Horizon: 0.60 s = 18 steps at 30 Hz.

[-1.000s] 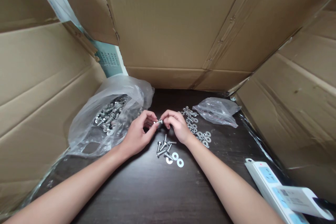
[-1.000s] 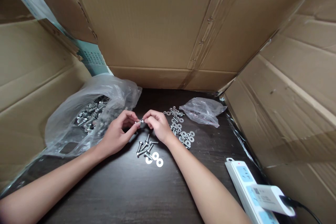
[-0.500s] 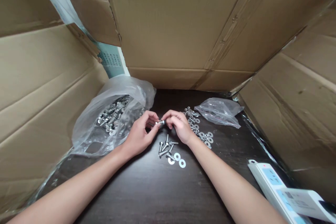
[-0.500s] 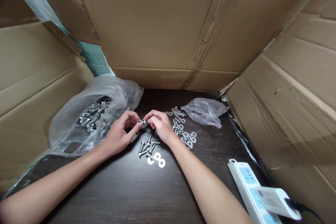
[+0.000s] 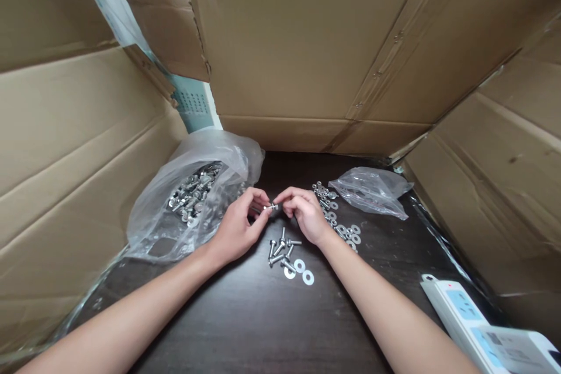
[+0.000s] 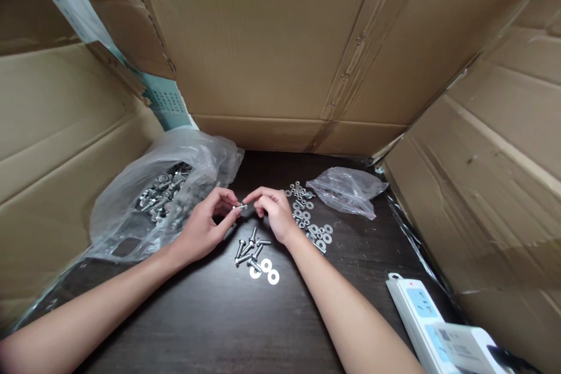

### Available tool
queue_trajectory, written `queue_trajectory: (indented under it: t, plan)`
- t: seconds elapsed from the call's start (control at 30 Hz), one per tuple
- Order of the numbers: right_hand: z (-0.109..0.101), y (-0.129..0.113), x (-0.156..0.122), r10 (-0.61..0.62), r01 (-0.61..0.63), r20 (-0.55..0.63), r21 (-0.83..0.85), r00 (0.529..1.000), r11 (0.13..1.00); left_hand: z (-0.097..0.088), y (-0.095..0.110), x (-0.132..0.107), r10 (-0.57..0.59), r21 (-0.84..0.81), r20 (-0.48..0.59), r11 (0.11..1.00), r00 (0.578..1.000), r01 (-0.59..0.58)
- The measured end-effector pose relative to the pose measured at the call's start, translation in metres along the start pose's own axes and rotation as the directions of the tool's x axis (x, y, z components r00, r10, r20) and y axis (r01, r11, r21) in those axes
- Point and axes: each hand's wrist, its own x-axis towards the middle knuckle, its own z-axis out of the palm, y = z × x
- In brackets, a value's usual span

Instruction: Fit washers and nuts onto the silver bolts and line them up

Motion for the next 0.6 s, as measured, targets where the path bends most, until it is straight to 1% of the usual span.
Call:
queue_trajectory:
  t: [0.23,0.43,0.6]
  plan:
    - [-0.002,0.003,0.0,-0.004,0.004,0.005,-0.01,1.0,1.0,0.0,0.0,0.001,-0.014,-0.001,0.001,1.0,1.0,0.014]
    - [0.005,-0.006,0.0,0.024,-0.024,-0.004,-0.045,1.0,0.999,0.0,0.0,-0.001,0.007,-0.011,-0.005,1.0,1.0,-0.007]
    - [0.007,-0.013,-0.001,0.048,-0.046,0.013,-0.132,0.999,0.99,-0.001,0.0,-0.001,0.014,-0.005,-0.01,1.0,1.0,-0.014]
